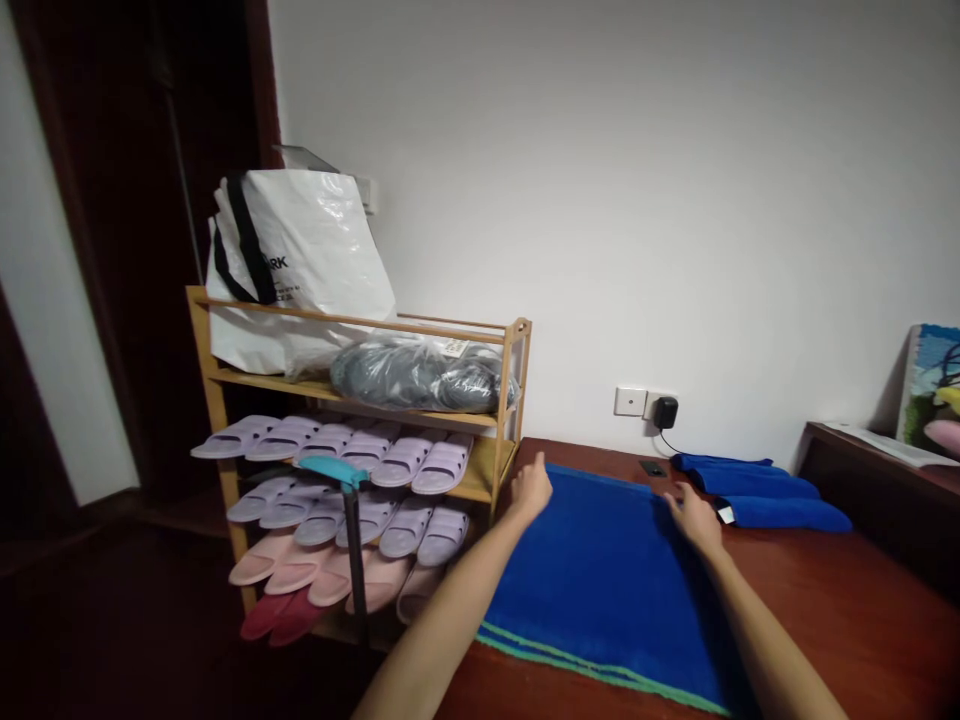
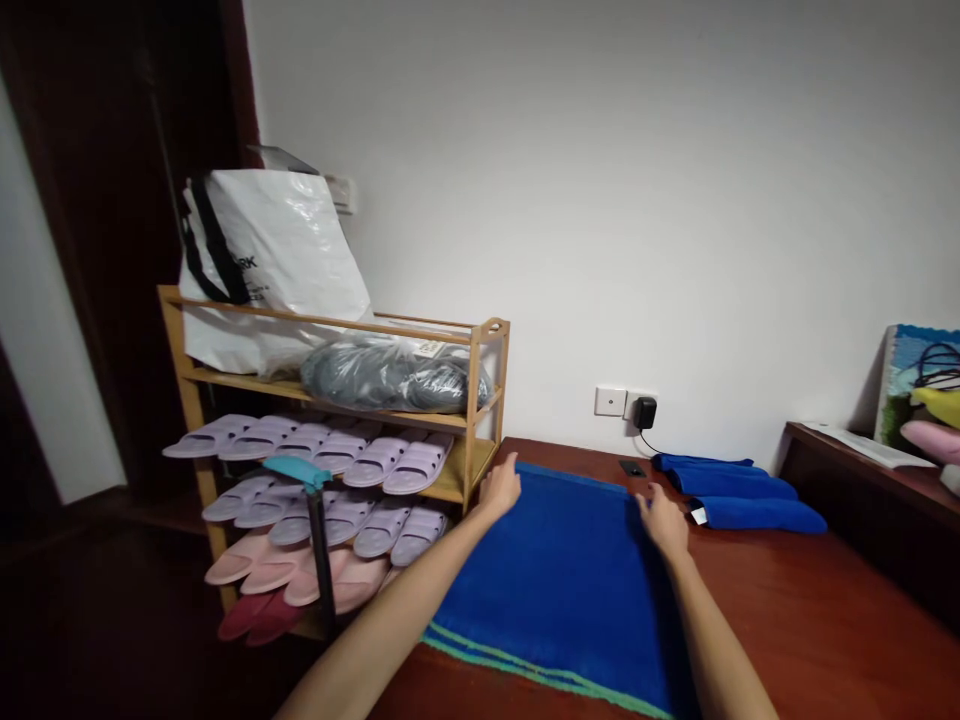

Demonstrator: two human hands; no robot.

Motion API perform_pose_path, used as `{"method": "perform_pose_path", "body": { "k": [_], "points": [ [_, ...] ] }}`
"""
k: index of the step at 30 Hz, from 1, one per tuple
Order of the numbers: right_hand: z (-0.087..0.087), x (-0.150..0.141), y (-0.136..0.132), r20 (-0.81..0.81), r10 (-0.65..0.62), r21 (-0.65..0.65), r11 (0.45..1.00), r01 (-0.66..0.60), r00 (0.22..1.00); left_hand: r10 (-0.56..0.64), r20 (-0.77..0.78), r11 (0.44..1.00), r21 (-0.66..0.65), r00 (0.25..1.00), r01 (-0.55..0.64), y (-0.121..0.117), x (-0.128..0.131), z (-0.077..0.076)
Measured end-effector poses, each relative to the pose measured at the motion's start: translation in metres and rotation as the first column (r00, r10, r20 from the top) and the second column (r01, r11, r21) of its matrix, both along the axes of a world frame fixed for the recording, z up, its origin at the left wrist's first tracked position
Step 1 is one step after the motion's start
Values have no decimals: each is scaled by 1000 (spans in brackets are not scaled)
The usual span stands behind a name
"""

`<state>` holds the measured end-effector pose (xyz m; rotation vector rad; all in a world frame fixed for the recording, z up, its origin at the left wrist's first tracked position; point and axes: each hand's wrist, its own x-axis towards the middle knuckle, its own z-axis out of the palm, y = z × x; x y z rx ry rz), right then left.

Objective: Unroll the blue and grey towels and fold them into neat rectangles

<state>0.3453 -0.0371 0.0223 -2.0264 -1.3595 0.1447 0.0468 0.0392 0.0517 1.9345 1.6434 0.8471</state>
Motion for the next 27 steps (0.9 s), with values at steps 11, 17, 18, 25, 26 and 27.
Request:
{"method": "perform_pose_path", "body": {
  "k": [11, 17, 18, 25, 26, 27],
  "points": [
    [-38, -52, 33, 235, 292, -368, 909, -193, 927, -304, -439, 943, -12, 845, 333, 15, 26, -48],
    [-43, -6, 18, 294, 183, -406, 913, -51, 938, -187, -483, 980, -25, 856, 199, 31, -7, -55],
    [-43, -6, 17, 306, 174, -397, 917, -40, 936, -167, -486, 984, -23, 858, 178, 31, -8, -56],
    [-26, -20, -4, 386, 101, -274, 962, 10, 917, -47, -524, 999, -13, 851, 47, 9, -13, -41],
    [-21, -23, -12, 400, 114, -254, 967, -9, 909, -51, -530, 998, -6, 846, 57, 3, -16, -37],
    [-17, -27, -21, 416, 147, -238, 970, -49, 898, -61, -536, 997, 4, 842, 75, -5, -19, -34]
  ]
}}
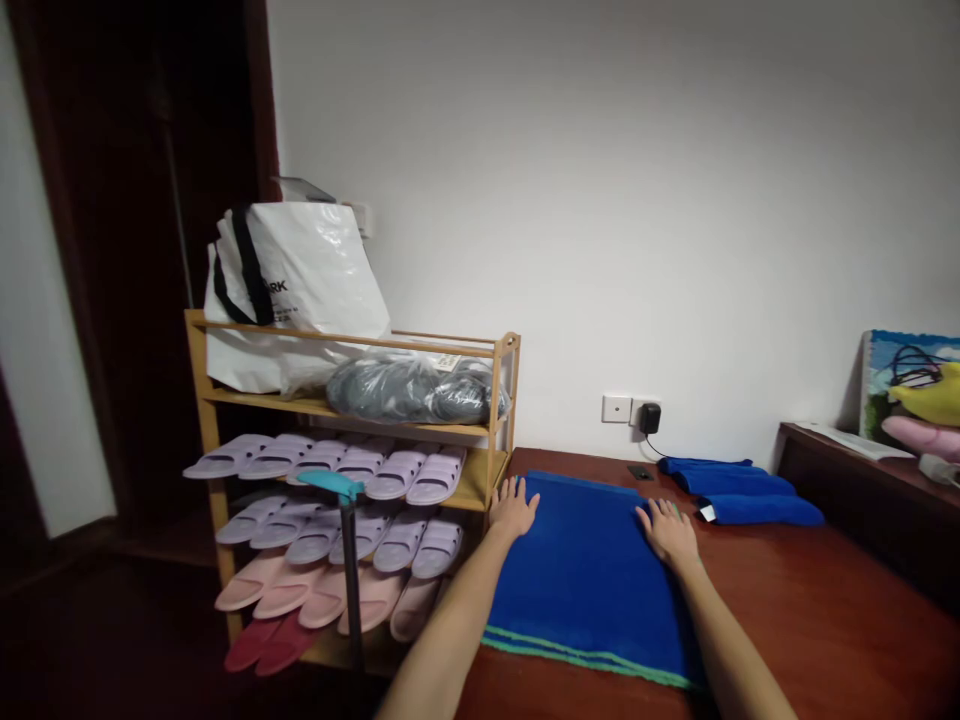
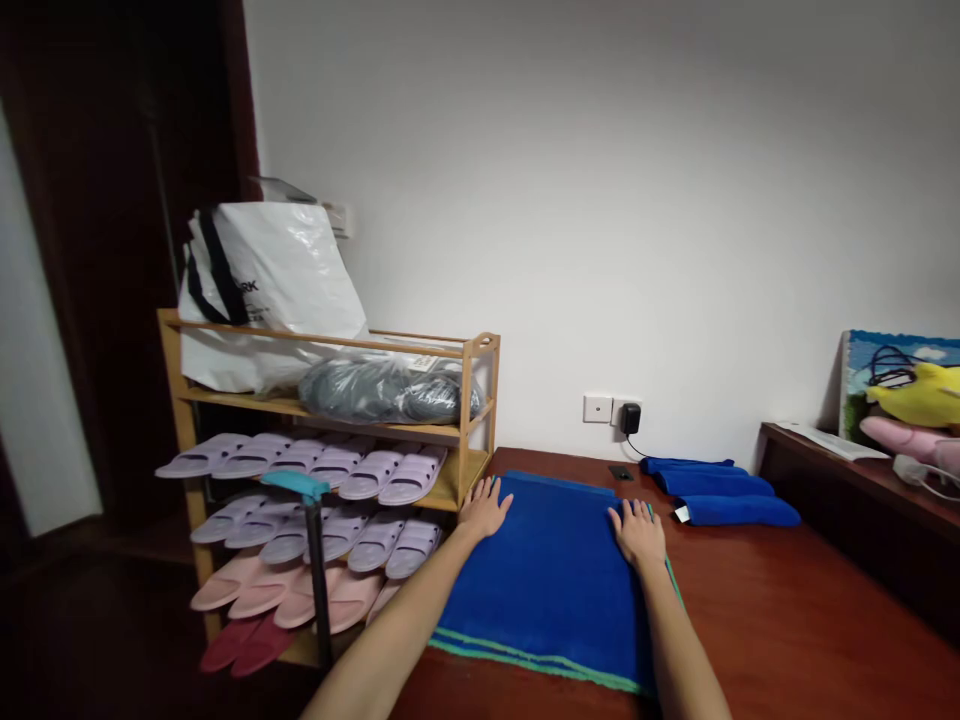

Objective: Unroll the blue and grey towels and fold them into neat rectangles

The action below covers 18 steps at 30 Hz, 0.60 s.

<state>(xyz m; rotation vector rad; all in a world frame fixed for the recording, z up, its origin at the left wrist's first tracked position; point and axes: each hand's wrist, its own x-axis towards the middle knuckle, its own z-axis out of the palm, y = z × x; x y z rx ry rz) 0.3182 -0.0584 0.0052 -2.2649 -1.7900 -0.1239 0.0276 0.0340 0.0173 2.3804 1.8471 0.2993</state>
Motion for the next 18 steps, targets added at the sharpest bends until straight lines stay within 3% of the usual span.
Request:
{"method": "perform_pose_path", "body": {
  "k": [4, 6, 10, 18],
  "points": [
    [1, -21, -45, 38, 258, 7, 966, -259, 965, -167, -10, 985, 39, 986, 168, -44, -14, 3],
    [-6, -30, -66, -2, 299, -25, 954, -299, 954, -289, -6, 957, 36, 957, 289, -67, -20, -1],
    [-17, -35, -89, -98, 226, -118, 964, -237, 969, -407, 4, 914, 9, 914, 406, -95, -30, -5],
    [-22, -25, -101, -88, 124, -168, 976, -137, 988, -399, 16, 916, -17, 917, 400, -95, -33, -10]
  ]
}}
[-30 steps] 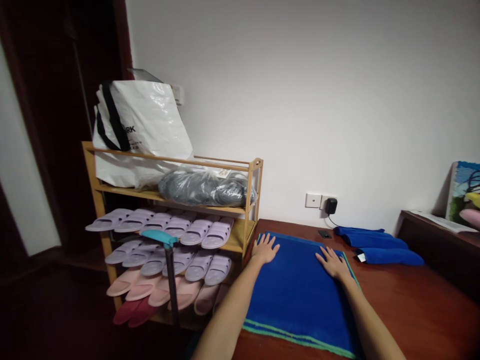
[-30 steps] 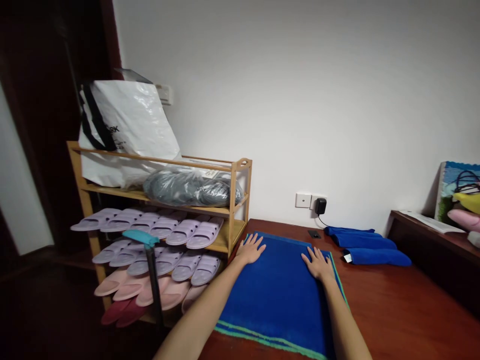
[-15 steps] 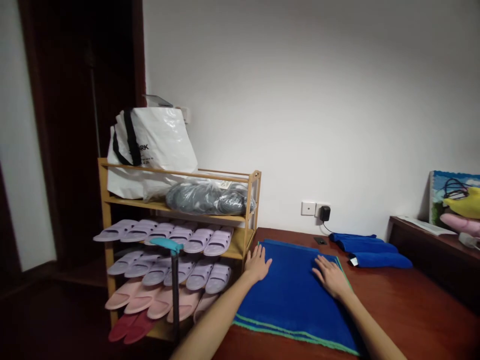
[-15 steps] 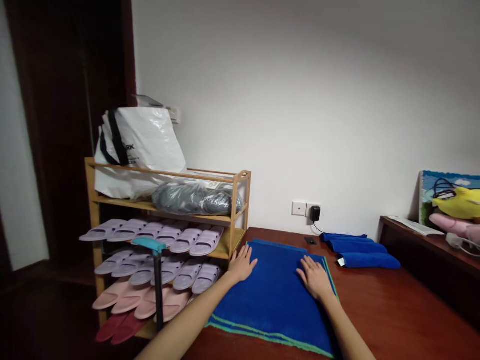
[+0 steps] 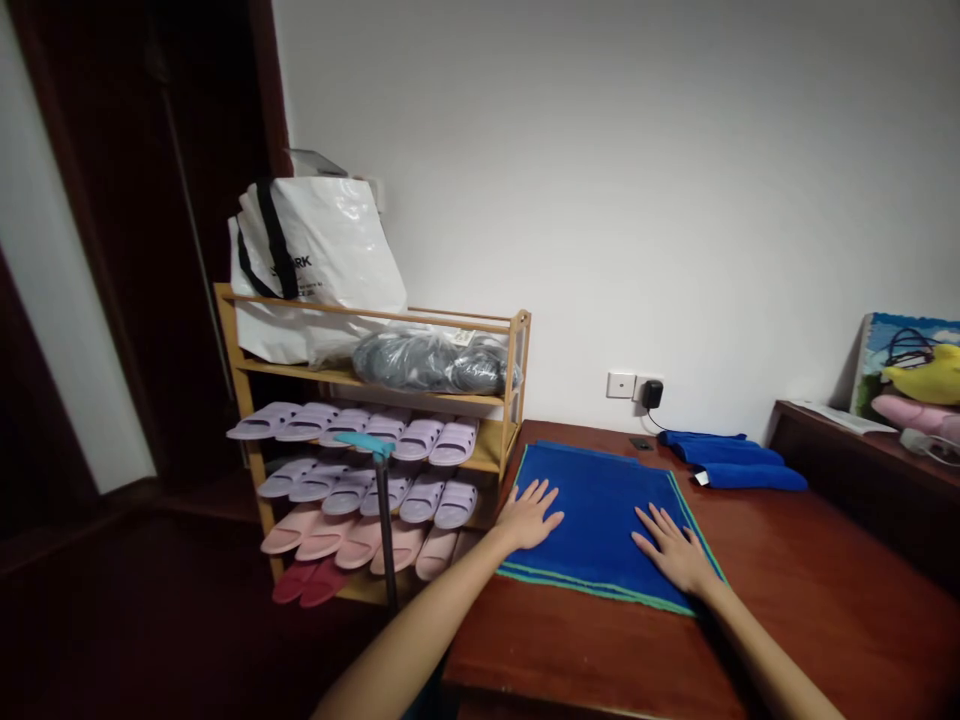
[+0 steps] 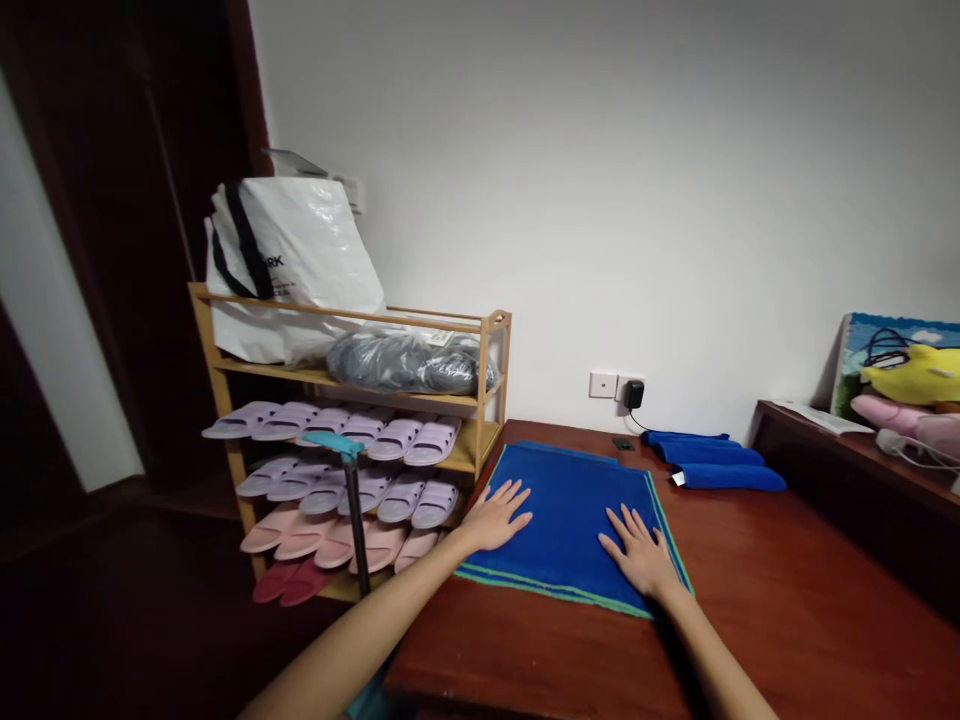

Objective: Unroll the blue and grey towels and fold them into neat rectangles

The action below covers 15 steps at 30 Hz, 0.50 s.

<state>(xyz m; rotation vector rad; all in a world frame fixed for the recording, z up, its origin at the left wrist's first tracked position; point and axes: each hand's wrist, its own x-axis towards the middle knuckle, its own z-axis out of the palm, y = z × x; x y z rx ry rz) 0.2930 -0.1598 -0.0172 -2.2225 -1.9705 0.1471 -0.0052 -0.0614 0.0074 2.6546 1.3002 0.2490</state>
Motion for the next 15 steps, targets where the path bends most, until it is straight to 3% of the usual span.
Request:
{"method": "perform_pose_path", "body": {
  "k": [10, 15],
  "points": [
    [1, 35, -15, 101, -219, 21, 976, 218, 971, 13, -1, 1000, -6, 1000, -13, -2, 0, 1],
    [1, 35, -9, 121, -146, 36, 989, 143, 982, 11, 1, 1000, 1, 1000, -11, -1, -1, 0]
  ]
}}
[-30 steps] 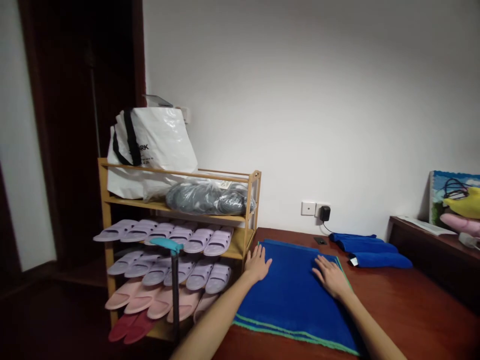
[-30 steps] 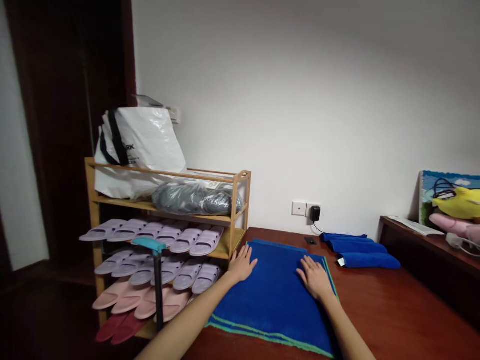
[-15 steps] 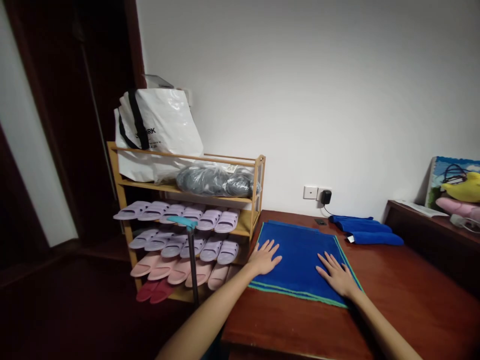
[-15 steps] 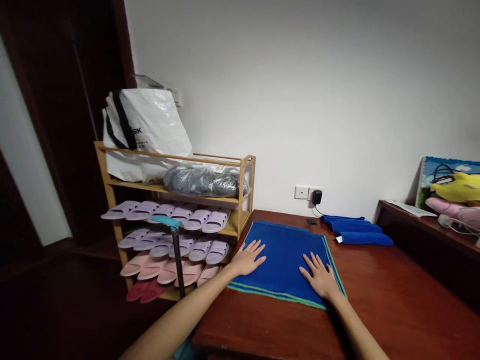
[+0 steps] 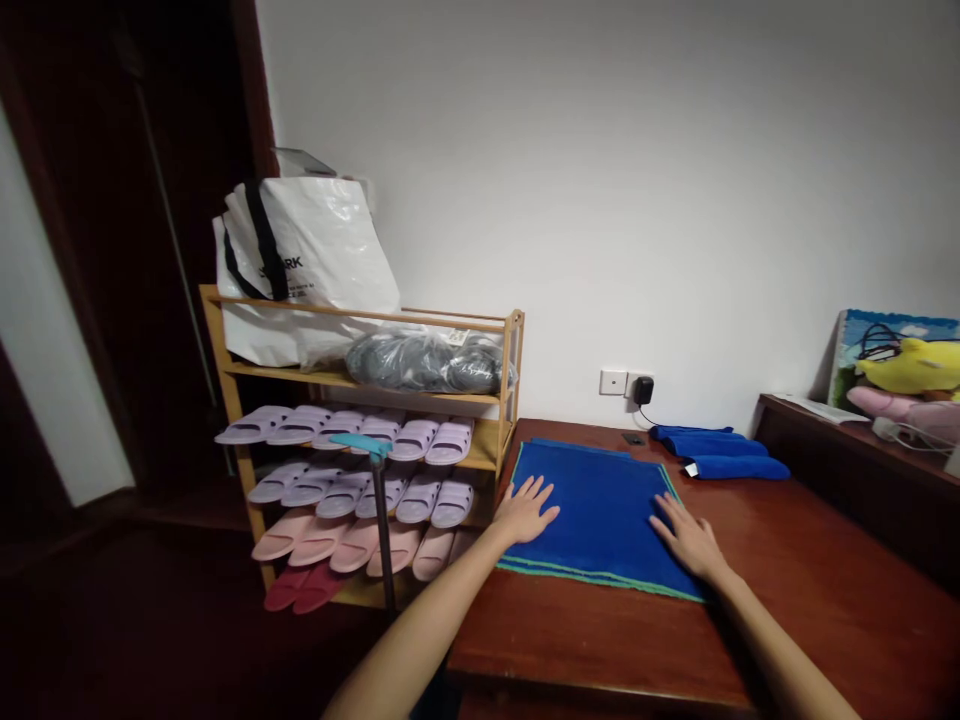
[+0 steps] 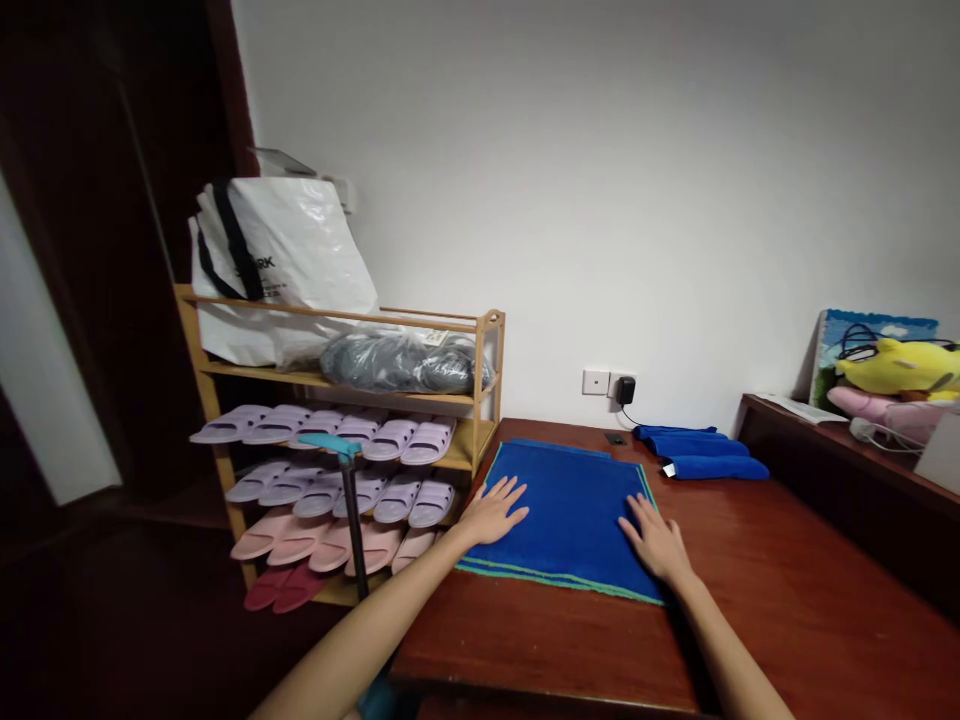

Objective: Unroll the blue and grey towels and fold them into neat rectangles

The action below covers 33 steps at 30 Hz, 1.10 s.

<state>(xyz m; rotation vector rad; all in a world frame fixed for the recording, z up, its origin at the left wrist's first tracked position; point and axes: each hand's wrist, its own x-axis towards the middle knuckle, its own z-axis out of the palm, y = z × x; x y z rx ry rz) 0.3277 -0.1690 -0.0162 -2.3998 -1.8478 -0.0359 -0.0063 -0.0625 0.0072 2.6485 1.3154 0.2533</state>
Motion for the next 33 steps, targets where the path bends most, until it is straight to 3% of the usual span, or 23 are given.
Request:
{"method": "perform_pose_path", "body": {
  "k": [4, 10, 13, 17, 21, 27, 33],
  "points": [
    [3, 4, 10, 5, 26, -60, 998, -26, 1000, -1, -9, 1000, 3, 1000, 1, 0, -1, 0],
    [12, -6, 21, 79, -7, 0, 1000, 7, 997, 4, -12, 1000, 5, 1000, -4, -2, -1, 3],
    [7, -20, 27, 73, 10, 27, 1000, -12, 997, 6, 0, 1000, 8, 1000, -6, -2, -1, 2],
    [-5, -27, 31, -9, 16, -35, 999, -17, 1000, 4, 12, 1000, 8, 1000, -5, -1, -1, -1],
    [-9, -20, 31, -46, -70, -59, 996, 67, 996, 6, 9, 1000, -3, 1000, -6, -1, 0, -3],
    [-2, -2, 23, -38, -212, -77, 975, 209, 977, 1, -3, 1000, -2, 1000, -1, 0, 0, -3],
    [10, -10, 24, 39, -335, 23, 942, 334, 941, -3, 2, 1000, 16, 1000, 3, 0, 0, -3]
  ]
}}
